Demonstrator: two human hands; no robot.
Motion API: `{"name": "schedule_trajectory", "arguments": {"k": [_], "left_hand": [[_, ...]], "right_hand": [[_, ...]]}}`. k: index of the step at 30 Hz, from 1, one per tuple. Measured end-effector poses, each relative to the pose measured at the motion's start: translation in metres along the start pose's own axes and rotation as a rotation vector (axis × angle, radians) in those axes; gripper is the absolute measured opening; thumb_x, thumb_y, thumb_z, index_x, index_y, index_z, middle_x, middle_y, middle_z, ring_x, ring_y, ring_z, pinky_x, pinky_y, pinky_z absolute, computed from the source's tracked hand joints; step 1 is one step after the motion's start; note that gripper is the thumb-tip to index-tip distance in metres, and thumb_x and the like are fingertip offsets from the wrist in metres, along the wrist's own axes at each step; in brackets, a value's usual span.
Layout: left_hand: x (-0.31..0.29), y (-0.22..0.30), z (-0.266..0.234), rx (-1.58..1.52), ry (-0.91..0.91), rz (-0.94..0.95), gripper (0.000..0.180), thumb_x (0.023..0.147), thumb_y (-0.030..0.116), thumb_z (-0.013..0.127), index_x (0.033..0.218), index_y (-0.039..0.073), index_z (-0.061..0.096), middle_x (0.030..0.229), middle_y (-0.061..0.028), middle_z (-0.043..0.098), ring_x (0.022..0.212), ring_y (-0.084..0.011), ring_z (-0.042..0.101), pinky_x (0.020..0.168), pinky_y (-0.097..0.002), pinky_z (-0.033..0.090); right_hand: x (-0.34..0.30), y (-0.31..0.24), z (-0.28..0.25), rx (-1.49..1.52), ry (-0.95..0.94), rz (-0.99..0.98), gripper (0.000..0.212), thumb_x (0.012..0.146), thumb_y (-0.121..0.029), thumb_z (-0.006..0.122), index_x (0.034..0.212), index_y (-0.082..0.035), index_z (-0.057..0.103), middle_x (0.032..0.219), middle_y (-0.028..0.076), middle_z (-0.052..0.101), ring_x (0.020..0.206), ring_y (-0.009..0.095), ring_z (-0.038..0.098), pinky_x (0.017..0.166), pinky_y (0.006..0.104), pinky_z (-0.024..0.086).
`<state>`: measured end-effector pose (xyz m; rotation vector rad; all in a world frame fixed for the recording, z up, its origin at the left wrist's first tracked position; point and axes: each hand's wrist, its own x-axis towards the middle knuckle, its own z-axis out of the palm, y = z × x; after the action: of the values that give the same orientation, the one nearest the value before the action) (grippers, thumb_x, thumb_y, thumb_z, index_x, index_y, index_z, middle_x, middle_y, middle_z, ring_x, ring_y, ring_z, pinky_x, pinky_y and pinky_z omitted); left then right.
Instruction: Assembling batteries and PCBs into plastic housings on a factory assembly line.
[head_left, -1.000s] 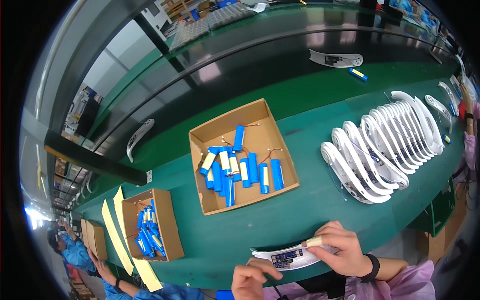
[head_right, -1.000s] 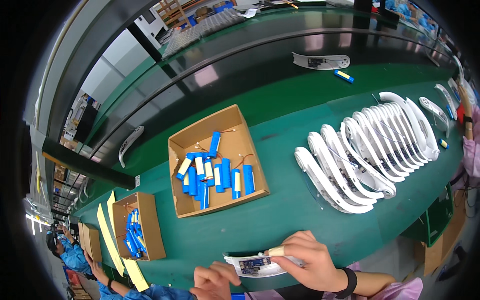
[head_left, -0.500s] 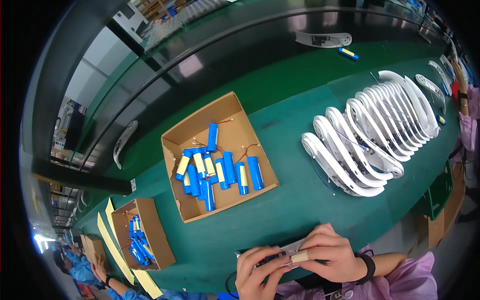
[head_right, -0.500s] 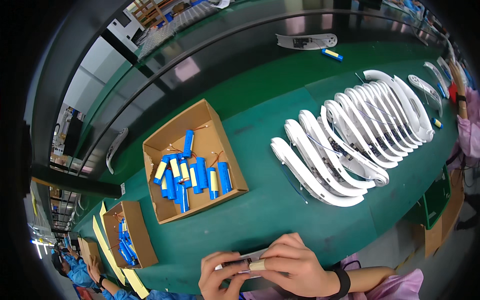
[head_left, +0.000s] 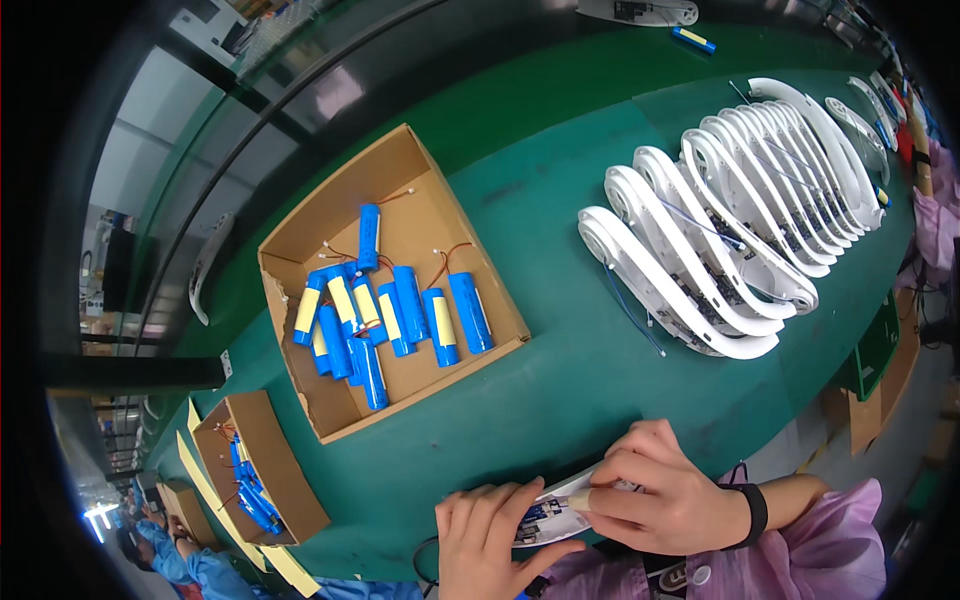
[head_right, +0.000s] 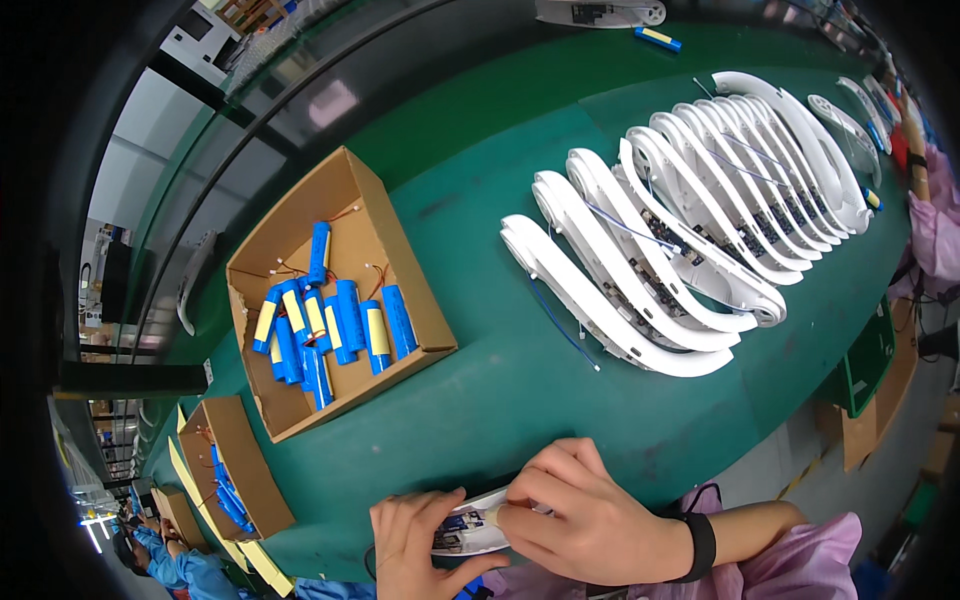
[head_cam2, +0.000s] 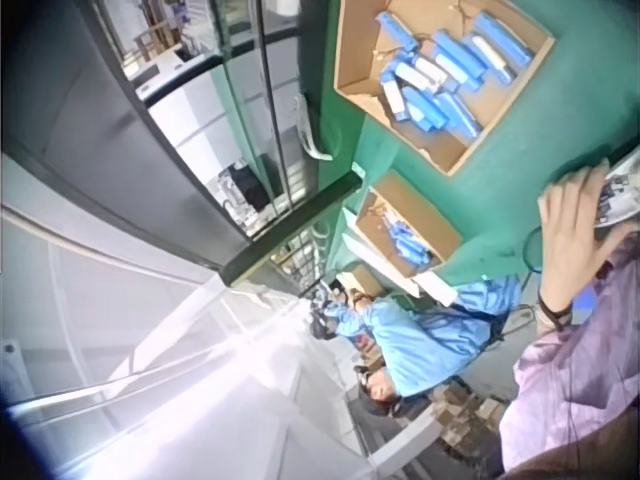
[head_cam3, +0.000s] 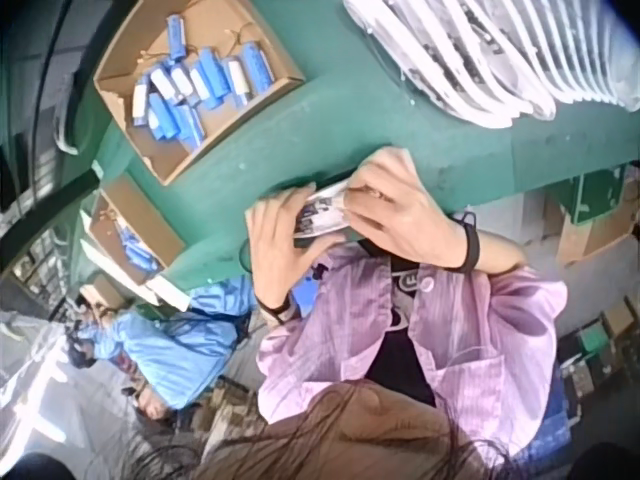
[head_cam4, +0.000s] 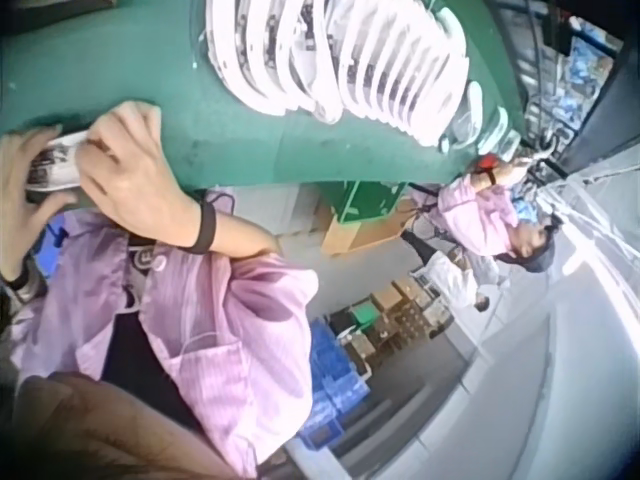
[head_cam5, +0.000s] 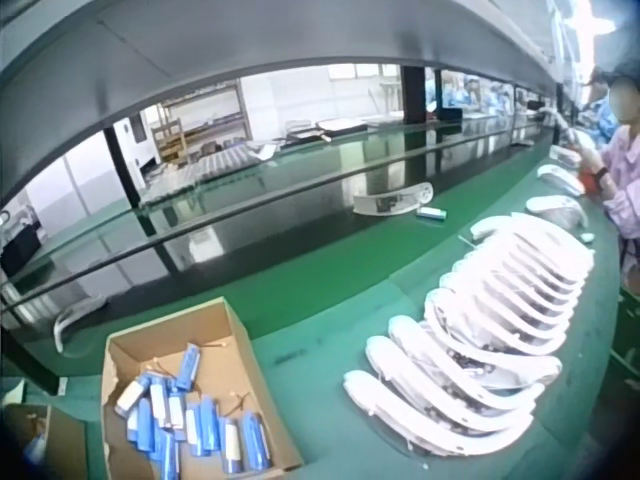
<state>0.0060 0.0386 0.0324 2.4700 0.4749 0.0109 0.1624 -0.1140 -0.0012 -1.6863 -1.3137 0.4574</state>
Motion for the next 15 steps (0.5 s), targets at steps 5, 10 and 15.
{"name": "schedule_trajectory", "arguments": {"k": [5,10,15], "left_hand": [[-0.003,-0.007,0.006,0.031,0.007,0.066,0.068,0.07,0.036,0.085,0.128,0.008,0.062,0.116,-0.0109,0.064,0.103,-0.0326,0.059,0.09,-0.0448,0.041],[-0.004,-0.009,0.003,0.025,-0.013,0.054,0.064,0.073,0.034,0.084,0.127,0.007,0.062,0.115,-0.0099,0.066,0.099,-0.031,0.06,0.088,-0.0445,0.041],[-0.008,-0.015,0.008,-0.021,-0.01,0.071,0.064,0.073,0.032,0.084,0.128,0.007,0.061,0.116,-0.0105,0.066,0.1,-0.0314,0.061,0.088,-0.0445,0.043]], "right_hand": [[0.008,0.0,0.0,0.004,0.014,0.017,0.021,0.073,-0.009,0.081,0.088,-0.007,0.067,0.093,0.003,0.057,0.09,0.021,0.056,0.086,0.0391,0.039],[0.008,0.003,-0.001,-0.008,-0.019,-0.019,0.02,0.074,-0.011,0.085,0.087,-0.006,0.071,0.092,0.004,0.064,0.084,0.022,0.06,0.083,0.0412,0.041],[0.007,0.0,0.005,0.016,-0.025,0.021,0.019,0.076,-0.014,0.085,0.087,-0.006,0.071,0.094,0.004,0.065,0.085,0.021,0.061,0.085,0.0422,0.041]]}}
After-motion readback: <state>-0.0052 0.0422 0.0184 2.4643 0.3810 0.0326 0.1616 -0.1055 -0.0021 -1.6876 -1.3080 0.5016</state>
